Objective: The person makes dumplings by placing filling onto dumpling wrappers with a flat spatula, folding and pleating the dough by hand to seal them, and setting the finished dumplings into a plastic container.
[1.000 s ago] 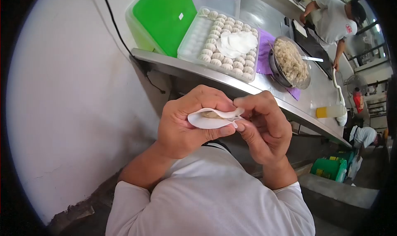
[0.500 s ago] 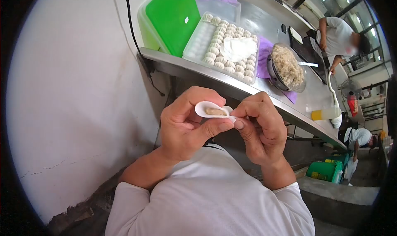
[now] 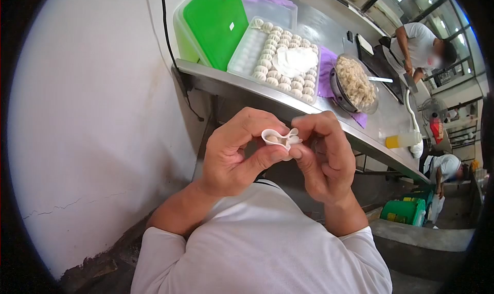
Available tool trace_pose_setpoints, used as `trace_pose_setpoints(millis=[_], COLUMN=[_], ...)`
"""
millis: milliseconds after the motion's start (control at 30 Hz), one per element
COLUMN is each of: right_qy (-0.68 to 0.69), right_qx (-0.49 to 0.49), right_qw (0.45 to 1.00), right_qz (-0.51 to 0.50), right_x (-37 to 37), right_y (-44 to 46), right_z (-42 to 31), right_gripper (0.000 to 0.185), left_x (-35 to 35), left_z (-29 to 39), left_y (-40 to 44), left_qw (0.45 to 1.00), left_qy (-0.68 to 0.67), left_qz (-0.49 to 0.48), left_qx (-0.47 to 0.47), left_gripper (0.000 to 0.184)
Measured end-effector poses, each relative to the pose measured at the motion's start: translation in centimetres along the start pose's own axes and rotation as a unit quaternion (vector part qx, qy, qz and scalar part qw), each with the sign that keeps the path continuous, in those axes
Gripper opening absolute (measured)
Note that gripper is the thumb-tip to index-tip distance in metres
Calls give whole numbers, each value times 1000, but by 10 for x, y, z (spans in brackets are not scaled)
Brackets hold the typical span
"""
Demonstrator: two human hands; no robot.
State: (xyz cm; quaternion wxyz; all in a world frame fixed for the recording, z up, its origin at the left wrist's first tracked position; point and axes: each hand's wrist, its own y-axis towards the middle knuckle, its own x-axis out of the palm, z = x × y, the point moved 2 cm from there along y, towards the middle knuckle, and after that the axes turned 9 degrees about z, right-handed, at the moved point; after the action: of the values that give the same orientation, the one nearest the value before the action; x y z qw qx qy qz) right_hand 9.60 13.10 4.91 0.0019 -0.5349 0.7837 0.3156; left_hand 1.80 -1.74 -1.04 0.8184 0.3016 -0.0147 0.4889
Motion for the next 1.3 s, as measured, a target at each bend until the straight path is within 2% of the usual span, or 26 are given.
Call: trace_pose_setpoints(millis=[67,133,200,233,300,400,467,533,567,633,700,767,833,900,1000,1033,1133,1167,1233,1267,1300], right_qy=[-19,-38,-63,-64,28,-14,-36,-58,-57,-56,35,4,-25,-81,-47,41,21,-28,-21,-21,-5], right_qx=[-32,-63,-120,-120,-70,-51,-71,-91,-99,-108,8,-7,-22,-78,-89,22,-3,-55,-73,-91,-119], right_qw=[999,997,990,990,997,998,997,994,993,992,999,1000,999,993,995,999,1000,997,996,993,989], right_qz=[-13,-26,-48,-48,-4,-21,-23,-25,-29,-33,18,0,-17,-33,-28,2,-15,-36,-55,-77,-89], right_x=[0,-1,-1,0,2,-1,0,1,0,1,3,1,-2,-5,-15,-14,-27,-35,-48,-56,-65], right_y=[0,1,3,1,-2,-1,-1,1,2,1,-1,1,5,10,17,14,27,34,43,49,57], right_z=[4,6,5,6,11,8,9,8,7,6,9,12,15,16,28,35,49,54,66,73,84], right_gripper=[19,19,19,19,17,18,18,18,18,18,17,16,16,15,14,13,14,15,16,16,21], left_x=[2,6,1,-1,-2,3,3,1,0,-2,-2,-1,2,4,10,13,24,25,31,38,45], left_z=[0,-2,-4,-4,-2,-2,-7,-12,-12,-10,-7,-9,-15,-19,-20,-21,-29,-32,-37,-41,-49], left_y=[0,-3,-1,-1,1,1,0,0,1,2,5,6,7,10,16,19,30,36,50,54,60], left_qw=[1000,996,998,997,997,998,998,993,993,994,995,995,993,994,994,994,992,991,970,969,995], left_qy=[5,-58,-8,42,48,35,14,40,39,59,62,65,70,69,82,97,122,130,210,216,92], left_qz=[-4,71,45,19,10,23,46,48,47,7,6,4,50,46,40,39,20,17,-37,-40,-24], left_qx=[3,4,32,58,56,46,34,103,103,91,83,74,76,76,60,42,26,26,117,116,-4], left_gripper=[25,22,22,22,21,20,19,19,19,21,21,21,20,18,17,16,12,12,19,19,24])
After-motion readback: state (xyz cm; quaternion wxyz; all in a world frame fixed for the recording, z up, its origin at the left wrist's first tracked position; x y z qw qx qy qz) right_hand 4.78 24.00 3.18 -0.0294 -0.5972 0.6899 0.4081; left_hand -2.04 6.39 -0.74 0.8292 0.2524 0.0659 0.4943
